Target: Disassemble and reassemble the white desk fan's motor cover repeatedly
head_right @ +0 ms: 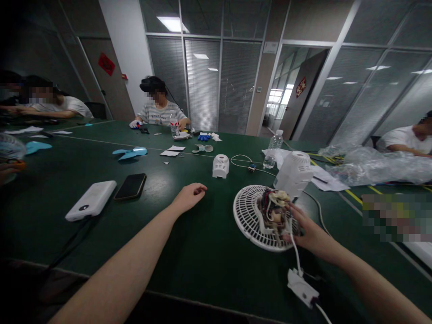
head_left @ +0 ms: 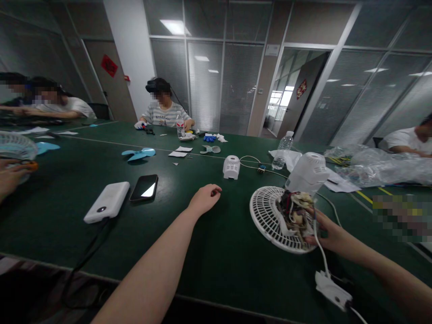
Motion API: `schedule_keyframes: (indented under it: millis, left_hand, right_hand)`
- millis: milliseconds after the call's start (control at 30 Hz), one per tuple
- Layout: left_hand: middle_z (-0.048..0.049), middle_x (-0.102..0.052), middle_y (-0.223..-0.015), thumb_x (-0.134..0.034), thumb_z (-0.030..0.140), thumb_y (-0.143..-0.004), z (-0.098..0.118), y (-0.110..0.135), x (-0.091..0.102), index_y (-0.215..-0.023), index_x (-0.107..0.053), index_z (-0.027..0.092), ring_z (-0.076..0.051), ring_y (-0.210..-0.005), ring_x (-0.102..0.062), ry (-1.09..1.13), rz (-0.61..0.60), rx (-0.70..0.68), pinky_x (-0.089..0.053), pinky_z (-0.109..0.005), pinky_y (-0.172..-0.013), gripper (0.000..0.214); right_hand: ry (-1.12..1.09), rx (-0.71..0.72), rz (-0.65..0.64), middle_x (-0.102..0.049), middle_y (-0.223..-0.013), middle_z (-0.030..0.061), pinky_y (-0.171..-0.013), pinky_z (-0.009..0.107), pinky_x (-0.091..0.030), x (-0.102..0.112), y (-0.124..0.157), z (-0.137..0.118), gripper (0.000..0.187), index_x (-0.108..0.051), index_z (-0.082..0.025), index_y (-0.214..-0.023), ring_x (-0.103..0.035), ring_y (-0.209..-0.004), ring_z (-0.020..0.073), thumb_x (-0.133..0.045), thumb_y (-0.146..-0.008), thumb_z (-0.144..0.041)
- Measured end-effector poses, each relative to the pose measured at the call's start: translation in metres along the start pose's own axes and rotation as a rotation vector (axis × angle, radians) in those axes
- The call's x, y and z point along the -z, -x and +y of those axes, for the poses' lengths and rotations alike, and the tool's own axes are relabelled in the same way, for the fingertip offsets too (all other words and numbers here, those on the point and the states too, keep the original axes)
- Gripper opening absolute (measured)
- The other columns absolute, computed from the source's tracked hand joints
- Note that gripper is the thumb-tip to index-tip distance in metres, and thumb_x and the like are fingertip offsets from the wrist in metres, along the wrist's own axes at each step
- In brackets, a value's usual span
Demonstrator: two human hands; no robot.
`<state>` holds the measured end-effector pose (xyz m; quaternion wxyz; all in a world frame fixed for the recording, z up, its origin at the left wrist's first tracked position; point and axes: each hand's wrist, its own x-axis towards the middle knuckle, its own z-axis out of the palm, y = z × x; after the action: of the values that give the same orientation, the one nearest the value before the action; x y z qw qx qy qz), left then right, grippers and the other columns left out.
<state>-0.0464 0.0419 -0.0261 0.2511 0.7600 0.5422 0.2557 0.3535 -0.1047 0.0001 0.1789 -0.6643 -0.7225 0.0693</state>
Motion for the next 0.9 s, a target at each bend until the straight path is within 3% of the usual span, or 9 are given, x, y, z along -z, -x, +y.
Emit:
schedule_keyframes:
  millis: [133,333,500,600,733,800,900]
  left_hand:
    - [-0.0024,-0.061,-0.122,-0.054,0.034,-0.088,0.005,0.002,-0.001,-0.117,-0.061,0.028,-0.018,-0.099,-0.063,0.047,0.025,-0.059,-0.051,-0.029,-0.087,0.030]
    - [-0.0034,-0.043,-0.145,-0.051,0.041,-0.090,0.009,0.002,-0.001,-0.133,-0.049,0.029,-0.023,-0.124,-0.050,0.077,0.040,-0.136,-0.045,-0.036,-0.101,0.044]
    - [-0.0019,-0.033,-0.152,-0.044,0.045,-0.093,0.005,-0.003,-0.002,-0.140,-0.043,0.030,-0.024,-0.138,-0.034,-0.021,0.008,-0.148,-0.031,-0.041,-0.114,0.048]
    - [-0.0020,-0.032,-0.153,-0.038,0.046,-0.095,0.004,-0.004,-0.004,-0.140,-0.042,0.029,-0.023,-0.141,-0.030,-0.040,0.038,-0.171,-0.026,-0.041,-0.116,0.048]
    - [-0.0035,-0.030,-0.154,-0.039,0.050,-0.094,0.003,-0.006,-0.005,-0.140,-0.041,0.028,-0.026,-0.141,-0.030,-0.014,0.023,-0.170,-0.026,-0.043,-0.116,0.052]
    - [-0.0057,-0.030,-0.153,-0.042,0.051,-0.093,0.001,-0.007,-0.007,-0.140,-0.041,0.026,-0.027,-0.139,-0.032,0.021,0.019,-0.181,-0.027,-0.045,-0.115,0.054]
    - [-0.0089,-0.029,-0.154,-0.044,0.051,-0.092,-0.004,-0.010,-0.009,-0.142,-0.040,0.024,-0.029,-0.140,-0.032,0.080,0.007,-0.220,-0.026,-0.047,-0.115,0.057]
  right_hand:
    - [-0.116,0.117,-0.068,-0.023,-0.156,0.0163,-0.114,0.049,-0.029,-0.027,-0.032,-0.040,0.091,-0.029,-0.018,-0.148,-0.031,-0.140,0.0364,-0.063,-0.073,-0.057]
    - [-0.123,0.147,-0.096,-0.022,-0.157,0.0111,-0.112,0.057,-0.026,-0.057,-0.069,-0.081,0.095,-0.020,-0.028,-0.150,-0.029,-0.140,0.0377,-0.065,-0.073,-0.058]
    - [-0.140,0.193,-0.192,-0.022,-0.157,0.0107,-0.111,0.056,-0.028,-0.051,-0.085,-0.100,0.090,-0.020,-0.027,-0.151,-0.030,-0.139,0.0372,-0.064,-0.076,-0.050]
    - [-0.178,0.202,-0.271,-0.038,-0.149,0.0092,-0.106,0.046,-0.038,-0.037,-0.100,-0.100,0.073,-0.031,-0.025,-0.147,-0.045,-0.130,0.0312,-0.059,-0.080,-0.034]
    - [-0.144,0.143,-0.127,-0.065,-0.119,0.0084,-0.093,0.043,-0.048,-0.030,-0.136,-0.096,0.047,-0.057,-0.023,-0.127,-0.064,-0.103,0.0287,-0.055,-0.081,-0.028]
    - [-0.144,0.122,-0.041,-0.068,-0.112,0.0096,-0.090,0.044,-0.049,-0.037,-0.160,-0.096,0.043,-0.060,-0.022,-0.123,-0.066,-0.097,0.0285,-0.056,-0.080,-0.027]
    - [-0.189,0.125,0.039,-0.063,-0.122,0.0128,-0.094,0.043,-0.047,-0.058,-0.201,-0.101,0.051,-0.053,-0.019,-0.130,-0.062,-0.105,0.0278,-0.057,-0.080,-0.026]
